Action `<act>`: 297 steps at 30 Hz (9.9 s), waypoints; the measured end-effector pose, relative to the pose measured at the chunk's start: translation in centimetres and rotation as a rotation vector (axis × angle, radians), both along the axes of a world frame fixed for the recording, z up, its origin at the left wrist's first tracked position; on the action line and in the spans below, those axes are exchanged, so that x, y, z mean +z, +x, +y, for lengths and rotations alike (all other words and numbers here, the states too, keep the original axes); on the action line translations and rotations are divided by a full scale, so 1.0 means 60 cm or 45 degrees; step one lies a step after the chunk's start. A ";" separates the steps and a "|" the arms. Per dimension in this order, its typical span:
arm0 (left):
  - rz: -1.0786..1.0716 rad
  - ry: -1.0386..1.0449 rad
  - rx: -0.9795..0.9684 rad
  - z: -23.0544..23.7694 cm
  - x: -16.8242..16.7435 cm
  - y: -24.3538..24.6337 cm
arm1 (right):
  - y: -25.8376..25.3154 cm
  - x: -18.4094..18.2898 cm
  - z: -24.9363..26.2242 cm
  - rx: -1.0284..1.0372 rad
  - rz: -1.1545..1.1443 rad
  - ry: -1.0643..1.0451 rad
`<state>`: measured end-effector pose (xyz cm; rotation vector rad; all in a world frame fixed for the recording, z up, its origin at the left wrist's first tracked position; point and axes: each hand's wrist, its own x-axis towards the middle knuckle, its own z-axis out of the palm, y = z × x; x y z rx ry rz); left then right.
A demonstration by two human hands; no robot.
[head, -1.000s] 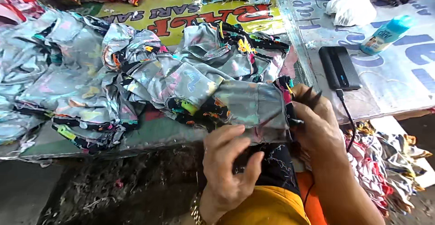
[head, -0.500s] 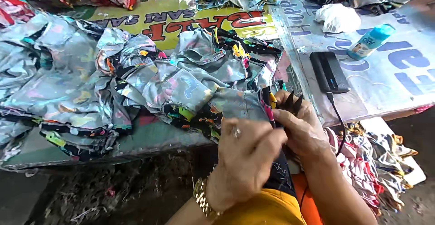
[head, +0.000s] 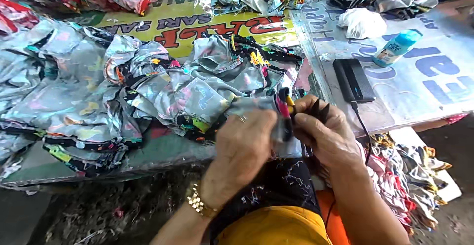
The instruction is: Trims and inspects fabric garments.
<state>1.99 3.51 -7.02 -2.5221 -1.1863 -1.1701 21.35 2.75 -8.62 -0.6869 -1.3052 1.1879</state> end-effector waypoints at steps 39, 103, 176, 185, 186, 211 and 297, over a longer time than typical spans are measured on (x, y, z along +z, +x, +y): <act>-0.776 -0.639 -0.434 -0.031 -0.022 0.026 | 0.011 -0.024 -0.033 -0.274 -0.410 0.150; -0.480 -0.360 -0.004 -0.077 -0.111 0.005 | -0.012 -0.040 -0.012 -0.036 -1.031 0.474; -0.211 0.004 -0.134 -0.106 -0.114 -0.010 | 0.010 -0.046 -0.039 -0.286 -1.234 0.870; -0.258 -0.007 -0.140 -0.107 -0.113 -0.009 | 0.011 -0.054 -0.038 -0.291 -1.151 0.906; -0.270 -0.011 -0.136 -0.107 -0.114 -0.009 | 0.011 -0.055 -0.038 -0.276 -1.128 0.898; -0.304 -0.032 -0.147 -0.108 -0.119 0.002 | 0.010 -0.069 -0.034 -0.255 -1.045 0.888; -1.035 -0.810 -0.185 -0.022 -0.034 0.022 | -0.012 -0.030 0.017 -0.375 -0.608 0.445</act>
